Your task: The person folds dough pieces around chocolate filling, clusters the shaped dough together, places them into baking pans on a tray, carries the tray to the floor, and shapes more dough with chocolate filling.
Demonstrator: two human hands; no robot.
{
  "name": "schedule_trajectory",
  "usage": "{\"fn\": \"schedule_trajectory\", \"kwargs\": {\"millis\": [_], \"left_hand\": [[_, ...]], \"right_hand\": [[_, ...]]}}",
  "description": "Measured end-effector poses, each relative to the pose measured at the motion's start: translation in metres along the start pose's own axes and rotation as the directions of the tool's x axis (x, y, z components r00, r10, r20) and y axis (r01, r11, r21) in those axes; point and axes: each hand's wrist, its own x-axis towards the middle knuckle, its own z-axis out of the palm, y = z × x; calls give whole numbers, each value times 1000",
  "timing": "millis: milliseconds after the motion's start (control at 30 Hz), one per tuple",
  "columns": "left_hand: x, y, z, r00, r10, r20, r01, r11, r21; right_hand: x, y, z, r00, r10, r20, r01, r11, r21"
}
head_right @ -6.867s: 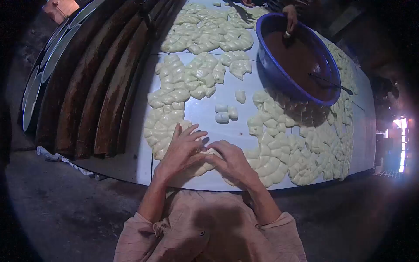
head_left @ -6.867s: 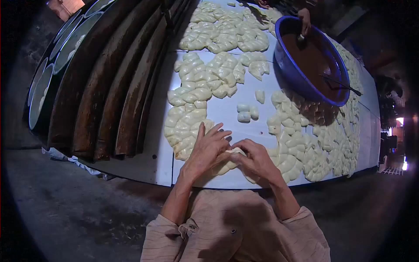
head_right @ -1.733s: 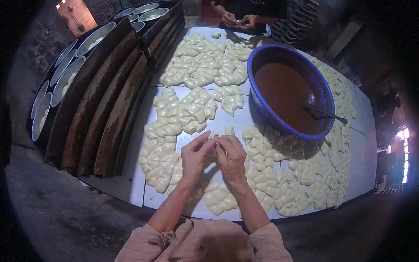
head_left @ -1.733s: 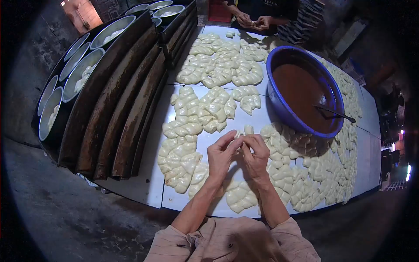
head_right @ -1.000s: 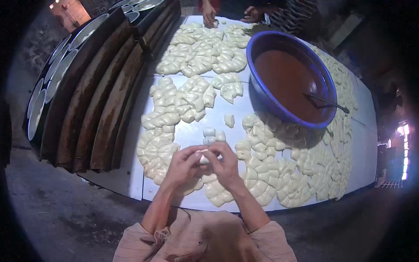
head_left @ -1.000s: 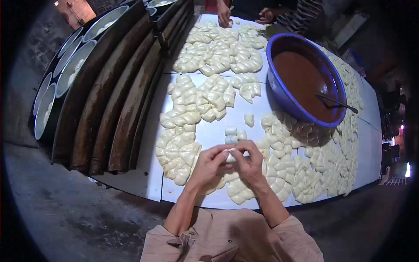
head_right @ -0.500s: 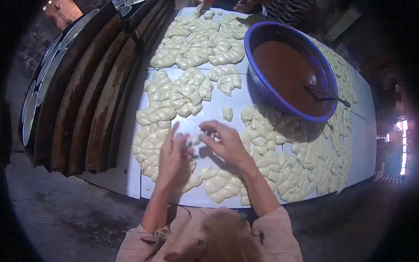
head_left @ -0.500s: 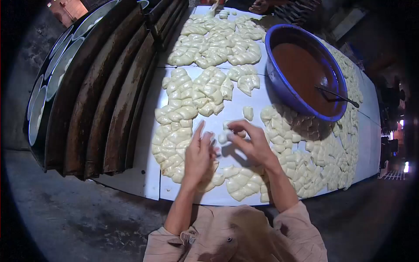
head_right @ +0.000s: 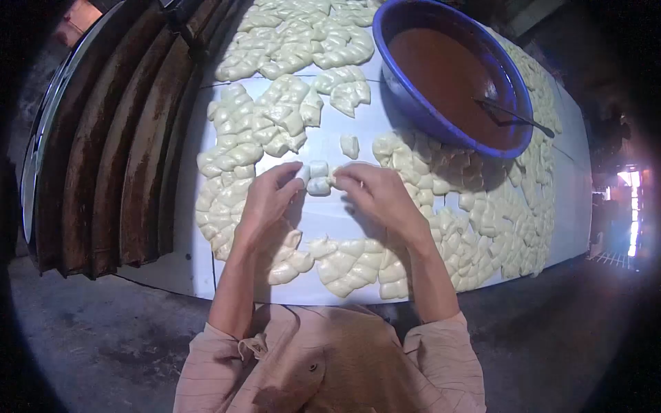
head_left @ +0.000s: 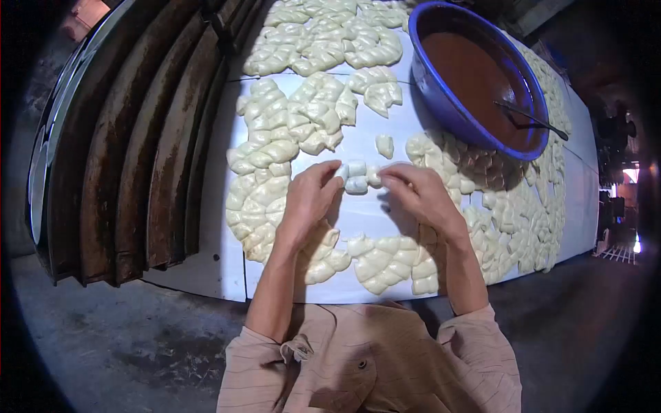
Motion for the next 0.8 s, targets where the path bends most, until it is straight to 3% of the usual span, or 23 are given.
{"fn": "schedule_trajectory", "kwargs": {"millis": [67,100,133,200,333,367,400,467,533,600,667,733,800], "left_hand": [[-6,2,-4,999,-27,24,29,993,-113],[-12,4,-6,1000,-2,-30,1,999,-46],[-20,6,-9,996,27,-82,-25,999,24],[-37,10,-19,996,19,-82,-15,999,49],[-74,16,-25,999,6,-53,0,995,102],[-83,16,-22,998,42,-49,-40,999,36],[-90,11,-18,999,-30,25,30,1000,-5],[-101,13,-3,995,82,48,-81,997,-16],[-108,23,12,987,-25,158,33,998,-46],[-112,21,36,990,80,115,-86,995,45],[-113,26,48,989,69,128,-80,994,79],[-108,25,56,979,104,175,-129,982,139],[-104,25,59,986,2,164,-27,988,150]], "right_hand": [[-24,-11,-1,989,81,127,-80,997,-14],[-33,7,12,990,-44,135,54,996,-72],[-41,6,18,976,-66,209,85,993,-81],[-48,-2,32,946,-100,308,169,964,-204],[-54,-3,61,894,-299,334,402,863,-305],[-54,-3,63,907,-280,314,359,904,-232],[-51,-2,61,920,-258,296,314,936,-159],[-45,10,55,949,-148,278,167,985,-45],[-46,-6,40,922,271,277,-332,921,203],[-44,-1,33,951,214,223,-269,929,254],[-41,-12,23,953,211,219,-268,924,272],[-40,2,23,979,-4,205,-38,978,205],[-40,5,11,953,-91,288,74,995,71]]}}
